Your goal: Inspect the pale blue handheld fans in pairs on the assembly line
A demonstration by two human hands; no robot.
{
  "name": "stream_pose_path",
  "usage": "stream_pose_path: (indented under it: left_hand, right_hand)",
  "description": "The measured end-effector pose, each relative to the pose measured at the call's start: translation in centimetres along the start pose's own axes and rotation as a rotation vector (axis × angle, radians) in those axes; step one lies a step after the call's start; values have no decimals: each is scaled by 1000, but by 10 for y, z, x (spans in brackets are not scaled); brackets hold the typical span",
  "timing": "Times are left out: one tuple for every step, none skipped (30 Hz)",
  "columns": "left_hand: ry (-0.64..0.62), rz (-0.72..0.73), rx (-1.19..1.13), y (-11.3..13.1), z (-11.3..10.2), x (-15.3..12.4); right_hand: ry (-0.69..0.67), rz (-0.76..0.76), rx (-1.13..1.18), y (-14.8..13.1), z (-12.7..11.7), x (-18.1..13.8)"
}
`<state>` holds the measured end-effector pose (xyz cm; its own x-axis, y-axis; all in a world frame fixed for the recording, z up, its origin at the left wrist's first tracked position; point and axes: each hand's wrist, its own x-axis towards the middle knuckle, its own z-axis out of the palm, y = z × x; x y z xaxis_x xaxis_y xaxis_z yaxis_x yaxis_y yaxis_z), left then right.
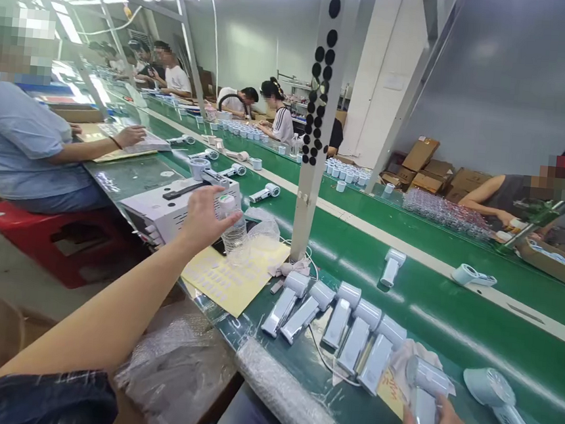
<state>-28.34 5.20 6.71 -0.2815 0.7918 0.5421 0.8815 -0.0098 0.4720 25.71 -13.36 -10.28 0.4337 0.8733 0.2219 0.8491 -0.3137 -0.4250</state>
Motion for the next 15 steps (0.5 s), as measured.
stream_pose_path:
  left_hand:
    - [34,75,57,6,4,-7]
    - [20,163,122,12,10,-15]
    - [-38,253,185,20,20,-24]
    - [-176,327,244,28,33,-33]
    - [-306,368,265,35,47,-41]
    - [-385,382,277,42,63,-48]
    - [-433,370,299,48,80,-52]
    - [-457,341,324,52,95,-54]
    - [-468,300,352,54,108,-53]
    - [-474,253,382,55,118,-51]
    - [-478,206,408,55,126,-46]
    - [-484,164,428,54,131,-41]
    - [-494,133,440,53,134,-36]
    - [-505,115,444,53,135,-32]
    - [-517,111,440,54,134,-29]
  right_hand:
    - [-27,51,27,-3,1,-2]
    - [-57,109,50,-5,1,-3]
    - [-89,166,70,-8,-1,-4]
    - [-117,213,87,-11,-3,-5]
    - [-134,247,98,-14,-5,-5]
    - [-139,264,104,-17,-7,-5]
    - [-135,267,105,-20,-9,-5]
    - [-125,257,104,-22,-10,-5]
    - [-117,244,101,-24,-11,-5]
    - [-116,236,97,-26,-11,-6]
    - [-119,235,96,-27,-12,-6]
    - [-122,240,102,-27,-12,-7]
    - [-115,251,117,-26,-12,-7]
    - [-106,266,143,-24,-12,-8]
    - [-98,284,181,-22,-13,-8]
